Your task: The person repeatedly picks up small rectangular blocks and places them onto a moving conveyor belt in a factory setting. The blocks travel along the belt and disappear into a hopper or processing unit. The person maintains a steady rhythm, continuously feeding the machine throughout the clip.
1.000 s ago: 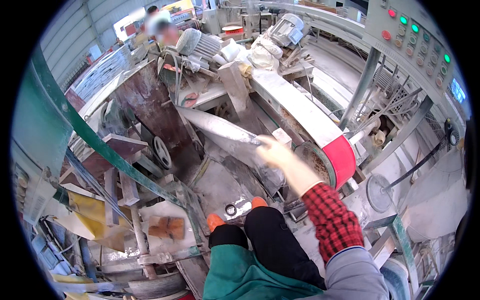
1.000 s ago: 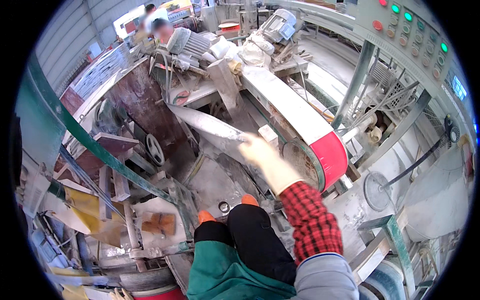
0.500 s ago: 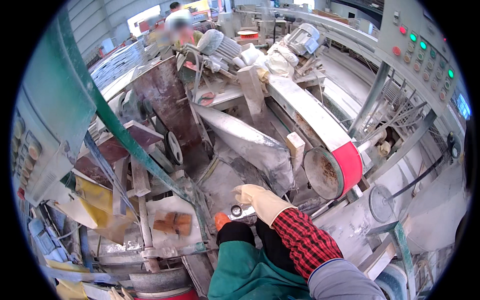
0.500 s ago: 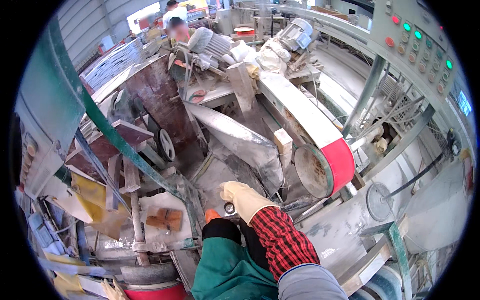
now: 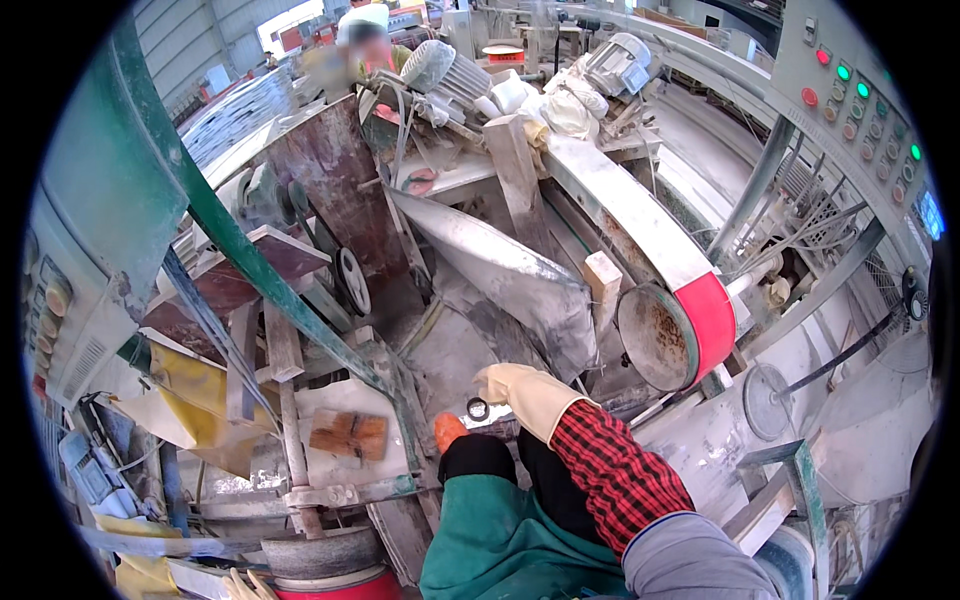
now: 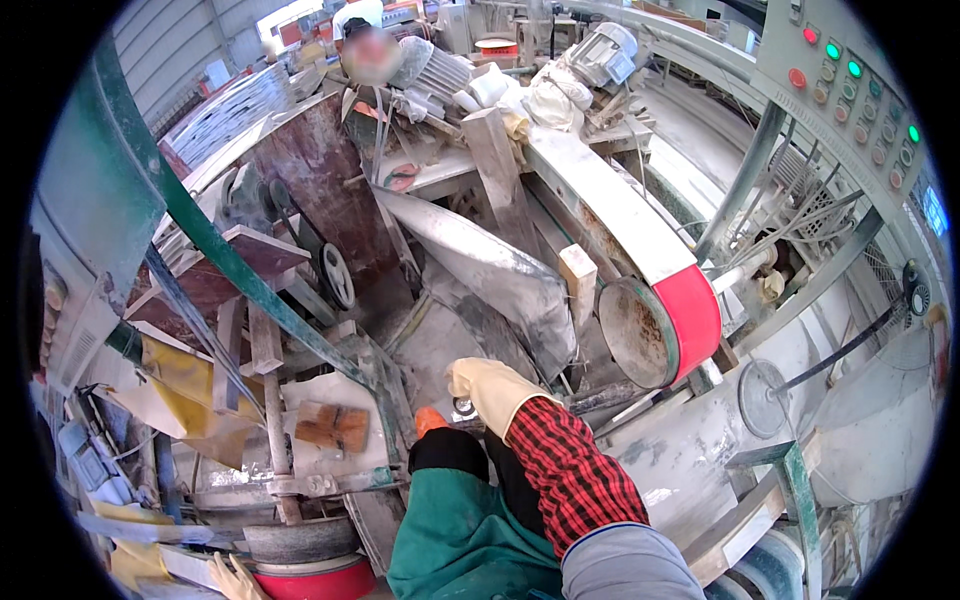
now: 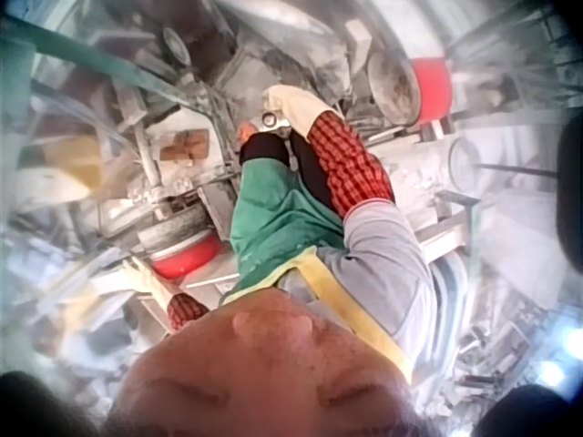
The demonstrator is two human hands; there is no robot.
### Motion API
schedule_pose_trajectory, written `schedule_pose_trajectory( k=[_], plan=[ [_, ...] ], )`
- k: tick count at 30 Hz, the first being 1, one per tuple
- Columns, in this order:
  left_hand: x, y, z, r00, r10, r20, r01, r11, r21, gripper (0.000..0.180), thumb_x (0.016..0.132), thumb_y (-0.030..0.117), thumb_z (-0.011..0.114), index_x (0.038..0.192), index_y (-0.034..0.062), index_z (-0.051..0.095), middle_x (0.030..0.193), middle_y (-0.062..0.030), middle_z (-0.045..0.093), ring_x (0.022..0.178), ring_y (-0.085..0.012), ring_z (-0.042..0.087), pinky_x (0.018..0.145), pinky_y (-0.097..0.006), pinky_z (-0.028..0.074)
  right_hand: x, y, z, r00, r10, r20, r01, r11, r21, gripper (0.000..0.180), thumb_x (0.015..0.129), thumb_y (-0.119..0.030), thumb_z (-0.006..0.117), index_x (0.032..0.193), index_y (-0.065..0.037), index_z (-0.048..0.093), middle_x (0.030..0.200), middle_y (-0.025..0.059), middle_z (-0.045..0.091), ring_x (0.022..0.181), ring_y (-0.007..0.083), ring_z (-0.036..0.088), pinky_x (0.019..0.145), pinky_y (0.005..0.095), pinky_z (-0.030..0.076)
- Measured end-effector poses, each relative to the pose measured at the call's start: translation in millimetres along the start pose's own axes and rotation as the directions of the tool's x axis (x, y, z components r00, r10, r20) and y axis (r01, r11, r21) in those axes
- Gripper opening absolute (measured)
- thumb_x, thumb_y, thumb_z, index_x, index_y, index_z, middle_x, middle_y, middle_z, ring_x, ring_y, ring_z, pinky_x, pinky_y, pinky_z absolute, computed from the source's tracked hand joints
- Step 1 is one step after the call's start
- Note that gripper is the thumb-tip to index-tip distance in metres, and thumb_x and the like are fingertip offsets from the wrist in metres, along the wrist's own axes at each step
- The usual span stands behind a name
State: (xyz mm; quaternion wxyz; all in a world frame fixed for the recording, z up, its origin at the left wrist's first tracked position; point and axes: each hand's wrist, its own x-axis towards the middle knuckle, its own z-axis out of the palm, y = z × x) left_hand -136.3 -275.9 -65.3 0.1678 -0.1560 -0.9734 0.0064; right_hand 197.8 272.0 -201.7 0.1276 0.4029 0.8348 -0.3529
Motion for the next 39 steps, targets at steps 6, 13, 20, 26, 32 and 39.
schedule_pose_trajectory(
  k=[6, 13, 20, 26, 32, 39],
  plan=[
    [-2, -4, 4, 1.0, 0.004, -0.004, -0.004, 1.0, -0.016, 0.057, 0.091, 0.053, 0.045, 0.13, 0.0125, 0.056, 0.132, -0.0192, 0.053, 0.124, -0.0368, 0.046, 0.107, -0.047, 0.032, -4, -6, -5, 0.999, 0.021, 0.05, -0.021, 1.0, -0.008, 0.05, 0.083, -0.03, 0.054, 0.132, -0.022, 0.053, 0.128, 0.0104, 0.058, 0.117, 0.0309, 0.056, 0.1, 0.0413, 0.044],
    [-7, 6, 1, 0.999, 0.017, -0.044, -0.018, 1.0, -0.008, 0.056, 0.09, 0.052, 0.047, 0.127, 0.0119, 0.059, 0.129, -0.0203, 0.055, 0.123, -0.0377, 0.047, 0.106, -0.048, 0.033, -6, 2, -3, 0.999, -0.038, 0.008, 0.038, 0.999, 0.023, 0.048, 0.083, -0.03, 0.054, 0.13, -0.021, 0.055, 0.126, 0.0105, 0.06, 0.116, 0.0308, 0.056, 0.099, 0.0407, 0.044],
    [-9, 2, 6, 0.998, 0.021, -0.055, -0.024, 0.998, -0.05, 0.055, 0.089, 0.052, 0.05, 0.127, 0.0128, 0.059, 0.128, -0.0211, 0.056, 0.121, -0.0381, 0.048, 0.105, -0.048, 0.034, -2, 1, -2, 0.998, -0.056, 0.032, 0.055, 0.998, 0.012, 0.05, 0.083, -0.029, 0.053, 0.133, -0.019, 0.053, 0.129, 0.0108, 0.058, 0.118, 0.0308, 0.055, 0.101, 0.0393, 0.042],
    [-8, 8, 9, 1.0, 0.008, -0.01, -0.008, 0.997, -0.078, 0.054, 0.089, 0.051, 0.052, 0.128, 0.014, 0.058, 0.131, -0.0208, 0.054, 0.124, -0.0382, 0.046, 0.107, -0.048, 0.032, 8, 15, 5, 0.997, -0.053, 0.057, 0.05, 0.997, 0.051, 0.05, 0.084, -0.031, 0.053, 0.134, -0.028, 0.051, 0.132, 0.0067, 0.056, 0.12, 0.0298, 0.053, 0.101, 0.0403, 0.043],
    [-12, 10, 2, 0.999, -0.022, 0.032, 0.025, 0.995, -0.099, 0.056, 0.089, 0.051, 0.052, 0.129, 0.0122, 0.057, 0.134, -0.0227, 0.05, 0.126, -0.0401, 0.043, 0.108, -0.049, 0.031, -24, -21, -24, 0.994, -0.064, 0.085, 0.06, 0.997, 0.047, 0.05, 0.086, -0.03, 0.052, 0.136, -0.023, 0.05, 0.13, 0.0115, 0.057, 0.119, 0.031, 0.054, 0.101, 0.0375, 0.042],
    [-6, -7, 18, 0.992, 0.121, -0.03, -0.121, 0.993, 0.005, 0.056, 0.089, 0.052, 0.052, 0.125, 0.0105, 0.059, 0.128, -0.0251, 0.054, 0.12, -0.0421, 0.048, 0.104, -0.048, 0.035, -2, -5, -6, 0.987, -0.156, 0.028, 0.153, 0.985, 0.081, 0.05, 0.086, -0.029, 0.053, 0.135, -0.019, 0.05, 0.13, 0.0146, 0.056, 0.119, 0.0312, 0.054, 0.101, 0.0372, 0.042]
  ],
)
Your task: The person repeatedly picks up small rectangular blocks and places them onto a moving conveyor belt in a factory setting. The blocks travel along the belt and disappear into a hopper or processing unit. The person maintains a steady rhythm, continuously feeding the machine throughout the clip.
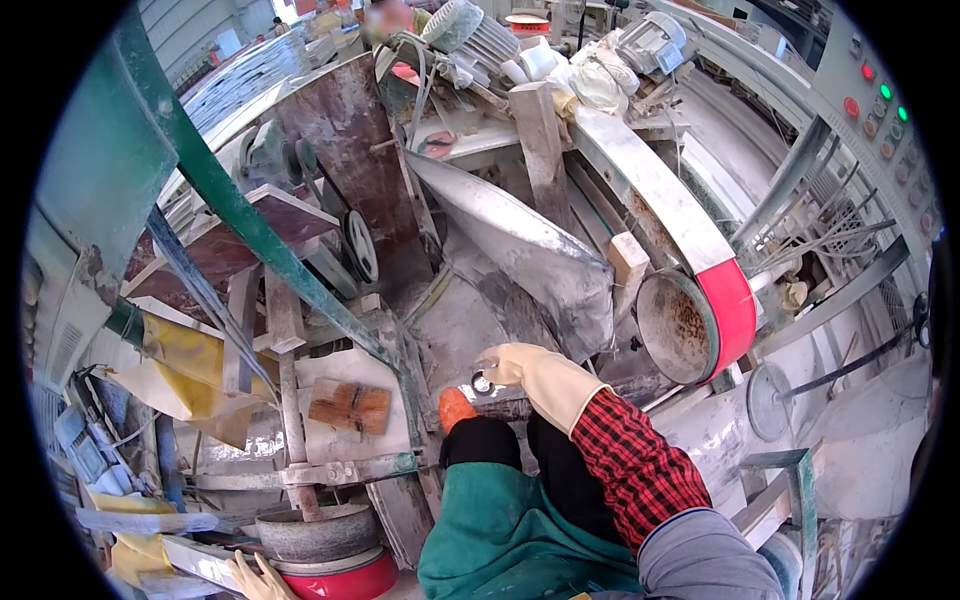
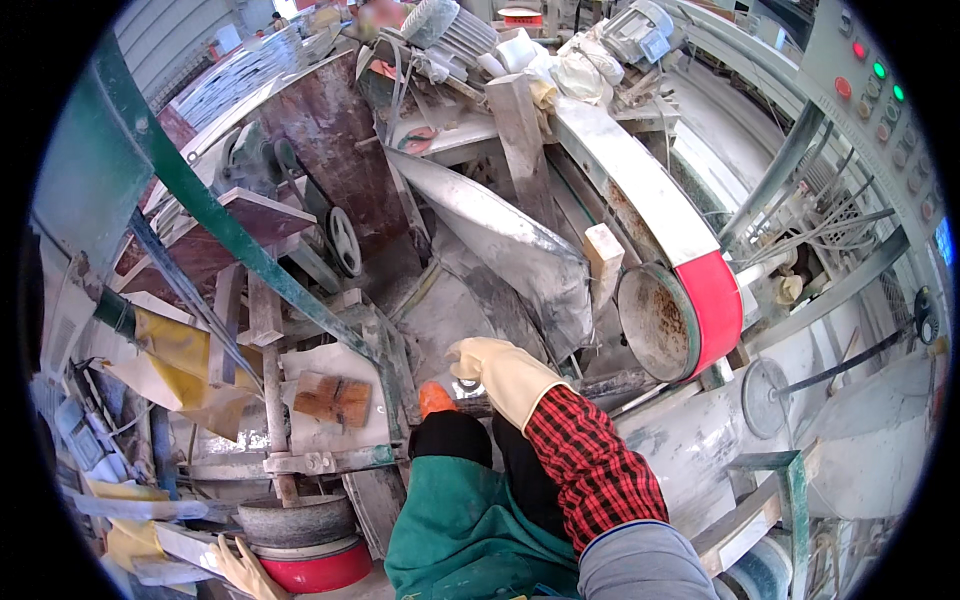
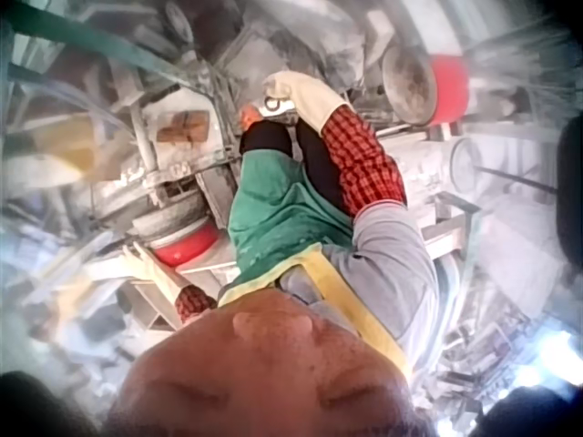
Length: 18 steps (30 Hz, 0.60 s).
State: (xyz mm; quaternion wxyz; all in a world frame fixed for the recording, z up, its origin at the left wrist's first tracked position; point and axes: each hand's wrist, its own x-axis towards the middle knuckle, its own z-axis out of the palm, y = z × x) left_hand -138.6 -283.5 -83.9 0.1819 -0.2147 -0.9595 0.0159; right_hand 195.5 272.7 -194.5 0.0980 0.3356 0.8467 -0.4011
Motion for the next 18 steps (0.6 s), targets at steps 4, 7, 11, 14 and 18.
schedule_pose_trajectory(
  k=[4, 7, 11, 14, 18],
  plan=[
    [-2, -8, 8, 1.0, 0.023, 0.002, -0.023, 1.0, 0.0, 0.057, 0.089, 0.053, 0.05, 0.125, 0.0107, 0.059, 0.127, -0.0252, 0.055, 0.12, -0.0412, 0.049, 0.104, -0.048, 0.035, 4, 7, 4, 0.999, 0.005, -0.036, -0.003, 0.999, 0.042, 0.05, 0.083, -0.031, 0.054, 0.132, -0.023, 0.054, 0.129, 0.0086, 0.058, 0.119, 0.0282, 0.054, 0.1, 0.0394, 0.042],
    [-7, -21, 20, 0.998, 0.044, -0.04, -0.043, 0.998, 0.036, 0.057, 0.089, 0.054, 0.049, 0.125, 0.0111, 0.059, 0.127, -0.0251, 0.055, 0.12, -0.0407, 0.049, 0.104, -0.048, 0.035, -10, -6, -12, 1.0, -0.004, 0.024, 0.001, 0.996, 0.093, 0.049, 0.083, -0.03, 0.055, 0.131, -0.02, 0.054, 0.129, 0.0094, 0.058, 0.119, 0.0285, 0.054, 0.1, 0.039, 0.042],
    [-8, -24, 26, 1.0, 0.018, -0.007, -0.017, 0.999, 0.046, 0.057, 0.089, 0.055, 0.049, 0.125, 0.0116, 0.059, 0.129, -0.0249, 0.053, 0.121, -0.0407, 0.048, 0.104, -0.047, 0.035, -10, 4, -12, 0.999, -0.053, -0.014, 0.054, 0.993, 0.108, 0.05, 0.085, -0.026, 0.053, 0.133, -0.014, 0.052, 0.129, 0.016, 0.057, 0.12, 0.0309, 0.053, 0.102, 0.0361, 0.041],
    [-8, -14, 17, 1.0, 0.009, 0.021, -0.01, 0.998, 0.057, 0.057, 0.089, 0.055, 0.049, 0.125, 0.0117, 0.059, 0.13, -0.025, 0.052, 0.121, -0.0408, 0.048, 0.104, -0.048, 0.035, -9, 6, -10, 0.999, -0.035, -0.022, 0.038, 0.99, 0.138, 0.05, 0.083, -0.027, 0.055, 0.132, -0.016, 0.053, 0.129, 0.0141, 0.057, 0.12, 0.0299, 0.054, 0.101, 0.0368, 0.041],
    [-10, -1, 6, 0.999, 0.003, 0.035, -0.005, 0.997, 0.073, 0.056, 0.089, 0.053, 0.05, 0.125, 0.0115, 0.06, 0.129, -0.0254, 0.052, 0.12, -0.0409, 0.048, 0.103, -0.048, 0.036, -8, 3, -8, 0.999, 0.015, -0.034, -0.011, 0.994, 0.107, 0.05, 0.082, -0.03, 0.057, 0.131, -0.02, 0.054, 0.127, 0.0092, 0.059, 0.118, 0.0282, 0.055, 0.099, 0.0385, 0.042]
  ],
)
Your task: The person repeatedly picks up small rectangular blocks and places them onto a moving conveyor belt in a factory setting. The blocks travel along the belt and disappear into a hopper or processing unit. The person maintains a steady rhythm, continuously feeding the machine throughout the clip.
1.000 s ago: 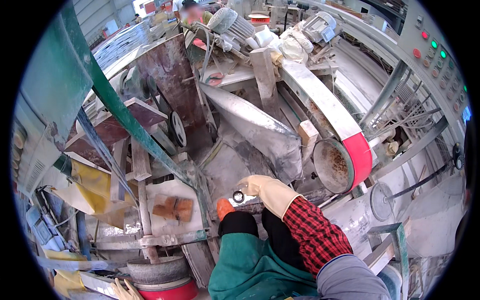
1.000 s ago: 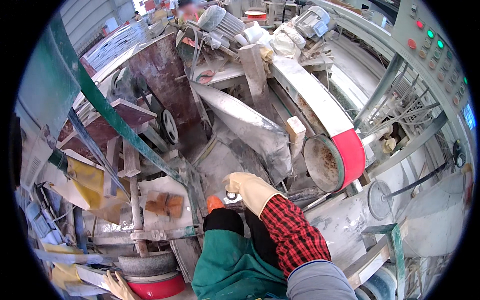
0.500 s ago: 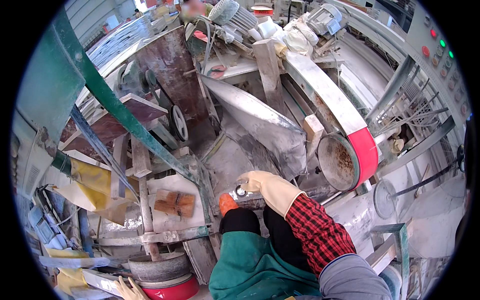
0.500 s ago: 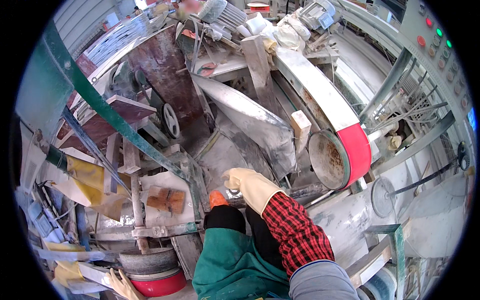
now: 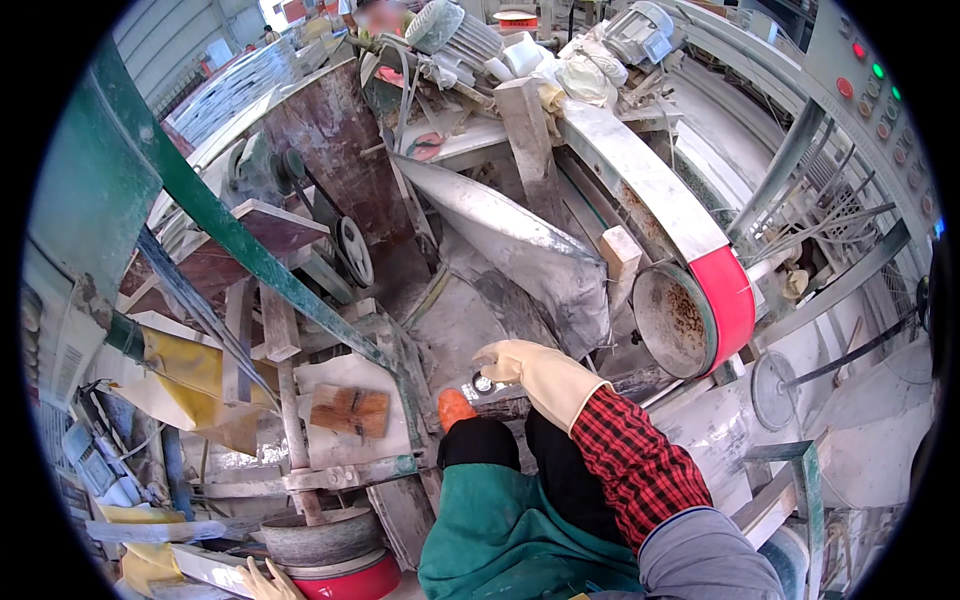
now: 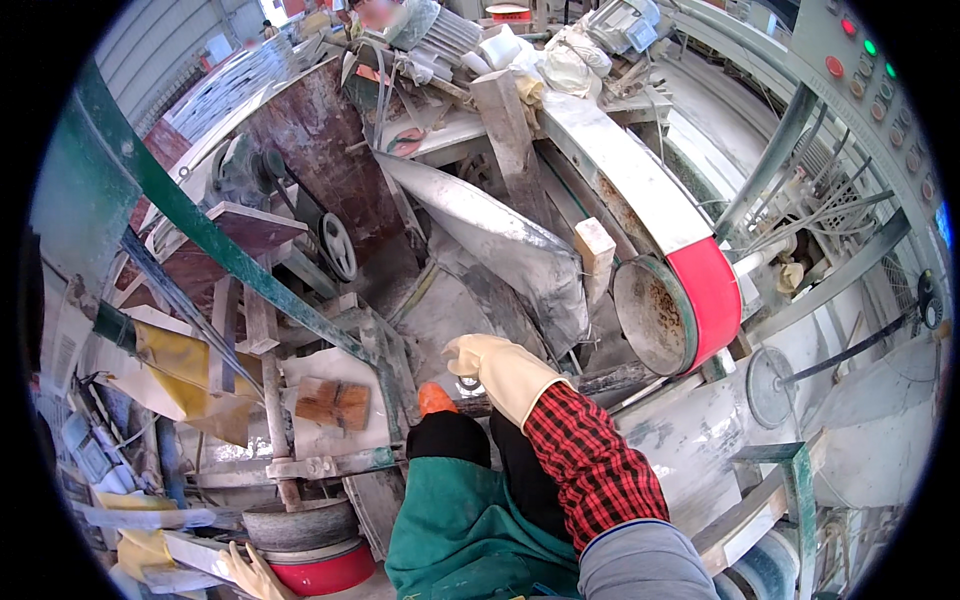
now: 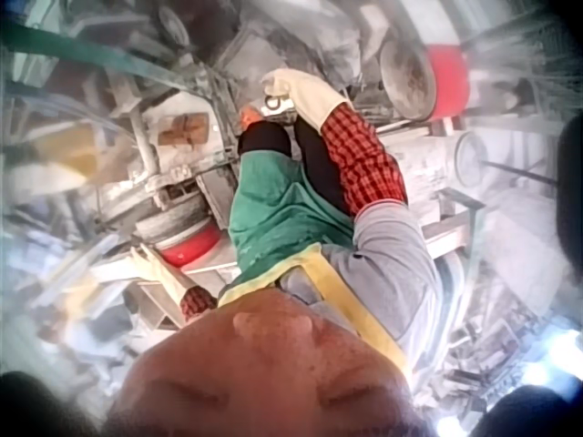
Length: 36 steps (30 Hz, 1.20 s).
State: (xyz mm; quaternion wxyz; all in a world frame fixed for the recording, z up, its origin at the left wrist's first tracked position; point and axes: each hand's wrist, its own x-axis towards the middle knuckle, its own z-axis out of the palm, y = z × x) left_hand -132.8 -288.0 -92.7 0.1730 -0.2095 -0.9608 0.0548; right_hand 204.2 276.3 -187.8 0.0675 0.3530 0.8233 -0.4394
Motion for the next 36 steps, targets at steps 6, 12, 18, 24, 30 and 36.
schedule_pose_trajectory(
  k=[6, 12, 18, 24, 30, 36],
  plan=[
    [-11, 12, 8, 0.994, -0.099, -0.04, 0.092, 0.986, -0.141, 0.048, 0.09, 0.03, 0.059, 0.125, -0.0016, 0.054, 0.14, -0.0317, 0.038, 0.129, -0.0435, 0.039, 0.108, -0.045, 0.032, 8, 8, 8, 1.0, -0.006, -0.02, 0.006, 1.0, -0.026, 0.049, 0.083, -0.033, 0.057, 0.13, -0.022, 0.055, 0.126, 0.0085, 0.06, 0.117, 0.0281, 0.056, 0.098, 0.0396, 0.044],
    [-7, 13, -6, 1.0, 0.015, -0.015, -0.015, 0.999, -0.048, 0.055, 0.089, 0.052, 0.051, 0.125, 0.0113, 0.06, 0.129, -0.0257, 0.053, 0.12, -0.0412, 0.048, 0.103, -0.048, 0.037, 11, 13, 10, 1.0, -0.014, -0.015, 0.014, 1.0, -0.004, 0.048, 0.083, -0.033, 0.057, 0.13, -0.022, 0.056, 0.127, 0.0088, 0.06, 0.118, 0.0282, 0.055, 0.099, 0.0397, 0.043],
    [-13, 19, -10, 0.999, -0.021, -0.025, 0.019, 0.997, -0.073, 0.053, 0.088, 0.05, 0.052, 0.123, 0.0111, 0.061, 0.128, -0.0255, 0.053, 0.118, -0.0419, 0.05, 0.101, -0.048, 0.039, 8, 9, 5, 0.998, -0.064, 0.009, 0.063, 0.997, 0.049, 0.049, 0.083, -0.029, 0.056, 0.131, -0.016, 0.054, 0.128, 0.0125, 0.058, 0.12, 0.0295, 0.054, 0.101, 0.0375, 0.042],
    [-15, 34, -25, 0.999, -0.032, -0.002, 0.032, 0.999, -0.03, 0.051, 0.088, 0.048, 0.052, 0.123, 0.0111, 0.061, 0.124, -0.0255, 0.055, 0.112, -0.0425, 0.052, 0.098, -0.048, 0.04, 9, 8, 5, 0.993, -0.117, -0.008, 0.118, 0.99, 0.084, 0.049, 0.084, -0.026, 0.055, 0.131, -0.013, 0.054, 0.125, 0.0163, 0.06, 0.117, 0.029, 0.056, 0.098, 0.0363, 0.043],
    [-21, 61, -40, 0.998, -0.049, -0.048, 0.044, 0.995, -0.089, 0.052, 0.089, 0.048, 0.05, 0.122, 0.0105, 0.061, 0.124, -0.027, 0.055, 0.112, -0.0434, 0.053, 0.097, -0.049, 0.041, 9, 9, 3, 0.993, -0.121, -0.004, 0.12, 0.984, 0.131, 0.05, 0.083, -0.024, 0.055, 0.131, -0.011, 0.054, 0.122, 0.0188, 0.061, 0.113, 0.0294, 0.059, 0.096, 0.0365, 0.045],
    [-26, 64, -43, 0.998, -0.038, -0.059, 0.032, 0.995, -0.097, 0.049, 0.09, 0.046, 0.049, 0.121, 0.0097, 0.062, 0.124, -0.0268, 0.055, 0.113, -0.0433, 0.053, 0.099, -0.048, 0.041, 8, 4, 1, 0.993, -0.119, 0.008, 0.118, 0.989, 0.094, 0.051, 0.083, -0.027, 0.055, 0.131, -0.011, 0.053, 0.124, 0.0193, 0.059, 0.116, 0.0303, 0.057, 0.099, 0.0371, 0.043]
  ],
)
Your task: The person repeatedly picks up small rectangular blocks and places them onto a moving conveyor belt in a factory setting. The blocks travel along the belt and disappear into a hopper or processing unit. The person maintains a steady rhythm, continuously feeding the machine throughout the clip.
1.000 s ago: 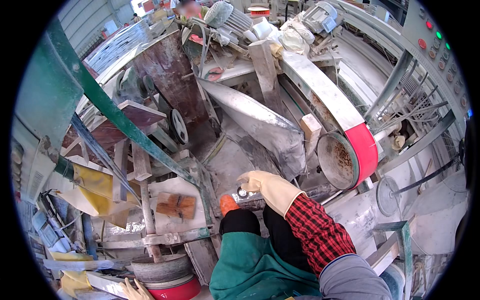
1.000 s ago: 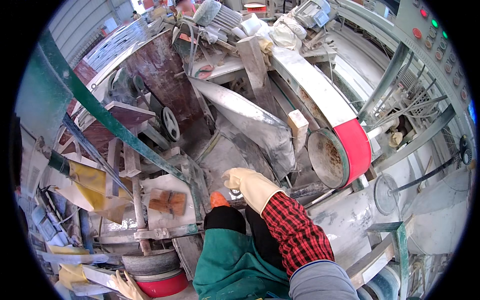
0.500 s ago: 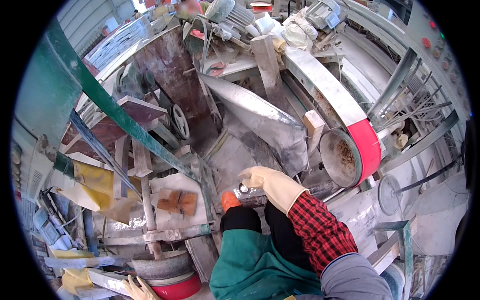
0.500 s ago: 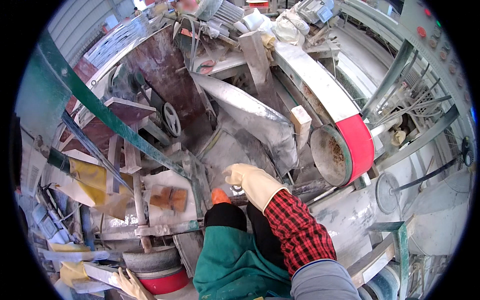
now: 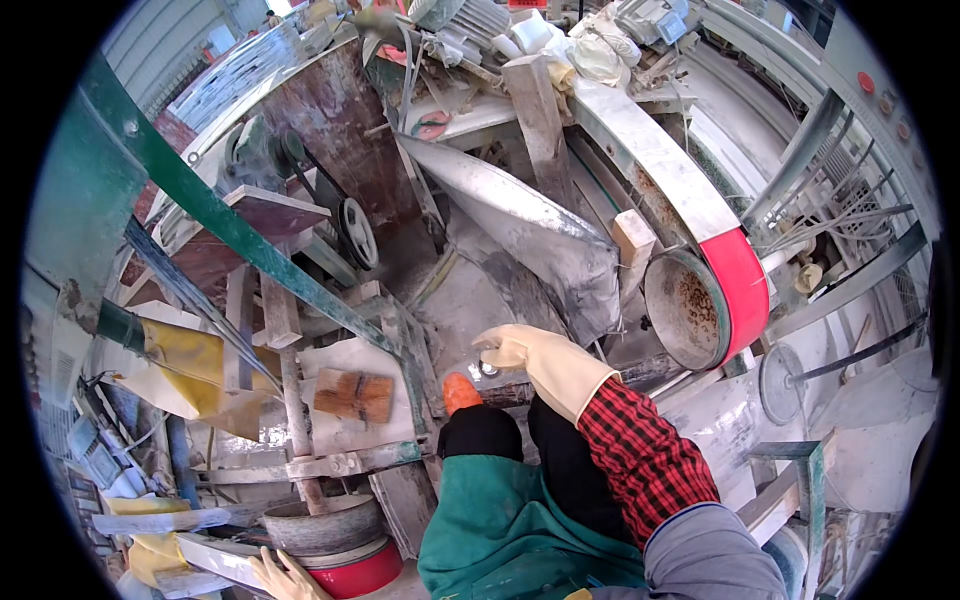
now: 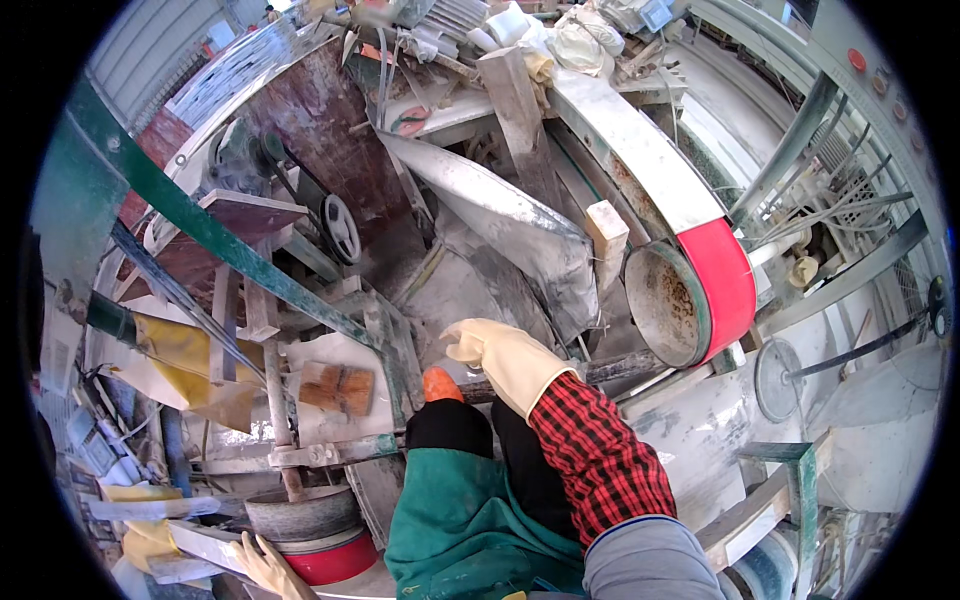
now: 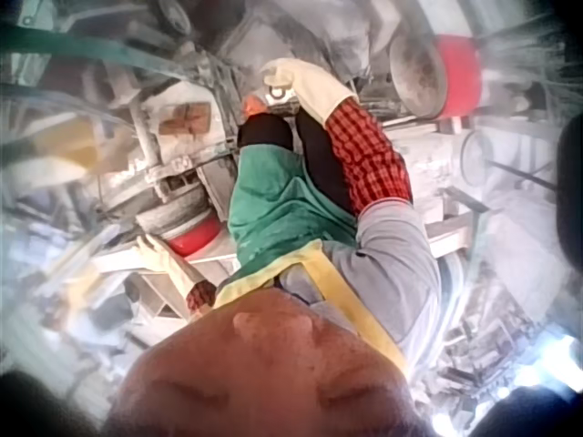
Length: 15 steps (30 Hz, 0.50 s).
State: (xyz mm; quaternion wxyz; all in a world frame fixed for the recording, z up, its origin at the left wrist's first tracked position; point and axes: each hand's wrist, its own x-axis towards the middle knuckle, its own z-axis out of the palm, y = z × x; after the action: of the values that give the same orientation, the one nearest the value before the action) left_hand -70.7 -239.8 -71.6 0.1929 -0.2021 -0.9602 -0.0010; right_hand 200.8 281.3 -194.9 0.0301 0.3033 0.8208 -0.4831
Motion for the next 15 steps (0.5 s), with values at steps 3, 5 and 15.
schedule_pose_trajectory(
  k=[3, 5, 15],
  plan=[
    [-2, -4, 5, 1.0, -0.007, -0.002, 0.007, 1.0, -0.012, 0.048, 0.091, 0.045, 0.048, 0.12, 0.0095, 0.063, 0.125, -0.0261, 0.055, 0.113, -0.0424, 0.053, 0.1, -0.047, 0.04, 2, 0, 3, 1.0, 0.018, 0.004, -0.018, 1.0, 0.023, 0.051, 0.083, -0.026, 0.054, 0.131, -0.011, 0.053, 0.126, 0.0191, 0.058, 0.119, 0.0305, 0.055, 0.101, 0.0375, 0.041],
    [-2, 0, 8, 1.0, 0.001, -0.014, -0.001, 1.0, -0.017, 0.048, 0.091, 0.045, 0.048, 0.12, 0.0095, 0.063, 0.124, -0.0253, 0.056, 0.113, -0.0414, 0.053, 0.1, -0.046, 0.04, 3, 7, 7, 0.999, 0.049, 0.004, -0.049, 0.999, 0.016, 0.051, 0.083, -0.026, 0.054, 0.132, -0.012, 0.053, 0.128, 0.0183, 0.057, 0.12, 0.0307, 0.054, 0.102, 0.0378, 0.041],
    [1, -28, 14, 0.937, -0.29, 0.196, 0.35, 0.744, -0.569, 0.043, 0.086, 0.022, 0.065, 0.124, 0.0034, 0.055, 0.126, -0.016, 0.054, 0.11, -0.0292, 0.052, 0.094, -0.042, 0.046, -33, -31, -9, 0.982, 0.182, -0.044, -0.187, 0.968, -0.167, 0.049, 0.088, -0.031, 0.054, 0.136, -0.02, 0.049, 0.133, 0.012, 0.055, 0.123, 0.0295, 0.051, 0.103, 0.0398, 0.039]
  ],
)
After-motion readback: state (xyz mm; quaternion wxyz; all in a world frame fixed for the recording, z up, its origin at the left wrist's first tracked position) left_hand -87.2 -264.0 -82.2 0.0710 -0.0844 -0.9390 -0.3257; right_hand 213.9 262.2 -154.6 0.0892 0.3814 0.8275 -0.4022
